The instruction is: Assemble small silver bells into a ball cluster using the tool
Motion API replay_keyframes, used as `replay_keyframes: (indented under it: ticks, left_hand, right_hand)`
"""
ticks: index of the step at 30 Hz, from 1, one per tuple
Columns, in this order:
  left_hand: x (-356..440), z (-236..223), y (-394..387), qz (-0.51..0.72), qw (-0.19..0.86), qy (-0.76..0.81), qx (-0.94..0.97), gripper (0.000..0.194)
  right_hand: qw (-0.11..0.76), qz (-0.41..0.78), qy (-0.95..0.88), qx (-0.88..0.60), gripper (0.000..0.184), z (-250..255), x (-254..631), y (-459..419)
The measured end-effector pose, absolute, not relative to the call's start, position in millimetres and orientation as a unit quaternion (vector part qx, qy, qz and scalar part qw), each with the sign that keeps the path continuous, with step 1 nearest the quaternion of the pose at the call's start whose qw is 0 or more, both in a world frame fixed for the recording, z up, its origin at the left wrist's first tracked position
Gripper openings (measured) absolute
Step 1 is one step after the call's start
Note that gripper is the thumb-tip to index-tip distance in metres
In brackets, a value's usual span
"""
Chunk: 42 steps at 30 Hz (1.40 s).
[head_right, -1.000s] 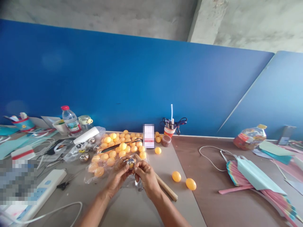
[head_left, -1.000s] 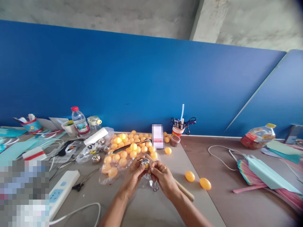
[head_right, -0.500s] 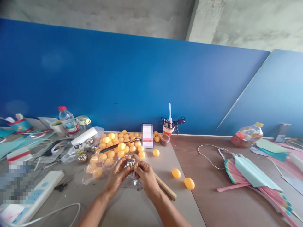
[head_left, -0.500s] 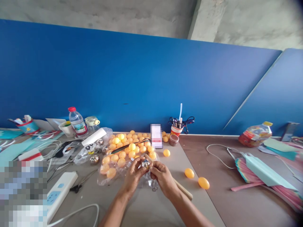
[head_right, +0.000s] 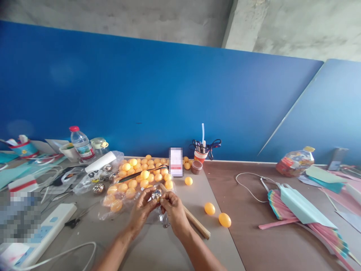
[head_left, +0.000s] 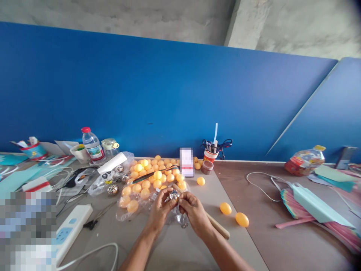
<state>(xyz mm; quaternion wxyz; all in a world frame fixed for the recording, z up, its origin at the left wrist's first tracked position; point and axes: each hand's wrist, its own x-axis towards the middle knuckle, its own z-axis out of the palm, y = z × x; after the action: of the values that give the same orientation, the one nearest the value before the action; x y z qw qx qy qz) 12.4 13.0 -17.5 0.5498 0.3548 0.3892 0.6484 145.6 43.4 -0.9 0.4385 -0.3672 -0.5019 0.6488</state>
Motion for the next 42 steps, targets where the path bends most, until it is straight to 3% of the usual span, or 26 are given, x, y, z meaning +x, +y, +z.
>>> replay_keyframes:
  ticks: [12,19,22,25,29,35,42]
  left_hand:
    - [15,-11,8,0.625,0.500,0.431,0.416,0.036]
    - [13,-7,12,0.654,0.581,0.383,0.296,0.045]
    - [8,-3,13,0.677,0.595,0.358,0.246,0.045]
    - [5,3,11,0.694,0.599,0.339,0.212,0.049]
    - [3,11,9,0.703,0.603,0.316,0.208,0.057]
    - [2,11,10,0.710,0.615,0.289,0.186,0.049]
    - [-4,7,12,0.718,0.610,0.283,0.183,0.042]
  right_hand:
    - [0.452,0.629,-0.493,-0.396,0.025,-10,143,46]
    - [0.458,0.648,-0.486,-0.367,0.029,0,148,53]
    - [0.448,0.551,-0.560,-0.426,0.019,2,157,60]
    - [0.400,0.357,-0.685,-0.493,0.004,-3,166,66]
    - [0.258,0.153,-0.778,-0.551,0.012,-14,172,71]
    - [0.135,0.121,-0.805,-0.565,0.017,-15,175,71]
    - [0.181,0.119,-0.810,-0.544,0.017,-17,176,72]
